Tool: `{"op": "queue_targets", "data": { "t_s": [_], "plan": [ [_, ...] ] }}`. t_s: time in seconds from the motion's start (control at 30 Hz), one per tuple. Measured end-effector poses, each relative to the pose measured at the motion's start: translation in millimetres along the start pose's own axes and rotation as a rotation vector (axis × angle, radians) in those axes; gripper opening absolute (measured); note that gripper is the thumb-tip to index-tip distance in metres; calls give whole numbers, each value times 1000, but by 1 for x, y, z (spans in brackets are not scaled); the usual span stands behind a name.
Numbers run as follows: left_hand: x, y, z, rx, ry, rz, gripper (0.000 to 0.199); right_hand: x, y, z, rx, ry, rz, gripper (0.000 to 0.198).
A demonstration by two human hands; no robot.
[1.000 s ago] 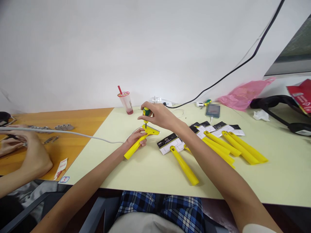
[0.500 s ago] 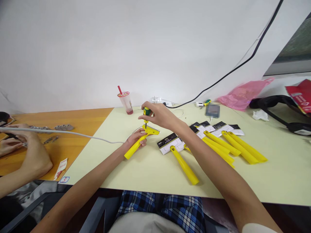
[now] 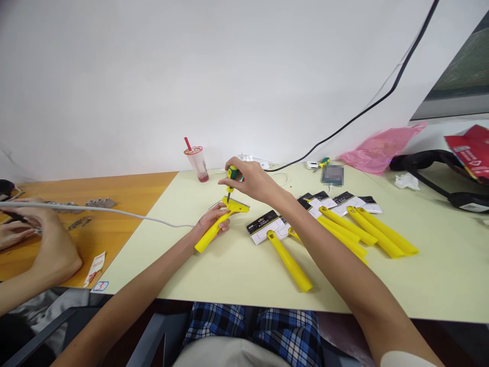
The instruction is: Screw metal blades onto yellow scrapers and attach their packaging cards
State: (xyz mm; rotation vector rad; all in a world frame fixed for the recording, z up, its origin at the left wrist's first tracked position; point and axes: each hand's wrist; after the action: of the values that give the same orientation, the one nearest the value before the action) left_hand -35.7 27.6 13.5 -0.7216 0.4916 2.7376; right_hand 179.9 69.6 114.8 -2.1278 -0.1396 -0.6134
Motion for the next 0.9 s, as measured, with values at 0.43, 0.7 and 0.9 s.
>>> {"op": "queue_targets", "data": {
  "t_s": [0.43, 0.7, 0.9],
  "plan": [
    [-1, 3, 1, 1, 4, -16, 56, -1, -1, 6, -23, -3, 30, 46],
    [0, 2, 0, 9, 16, -16, 58, -1, -2, 4, -51, -1, 37, 49],
    [1, 2, -1, 4, 1, -16, 58, 1, -2, 4, -48, 1, 43, 48]
  ]
}}
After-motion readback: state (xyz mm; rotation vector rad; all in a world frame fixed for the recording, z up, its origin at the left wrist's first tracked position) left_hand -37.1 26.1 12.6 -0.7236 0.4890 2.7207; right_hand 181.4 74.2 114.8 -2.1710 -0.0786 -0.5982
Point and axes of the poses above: each hand's wrist, its own y-axis away from the middle knuckle, its own x-axis out of the back of the hand, z = x × y, and after that the axes turned 7 degrees about z, right-handed
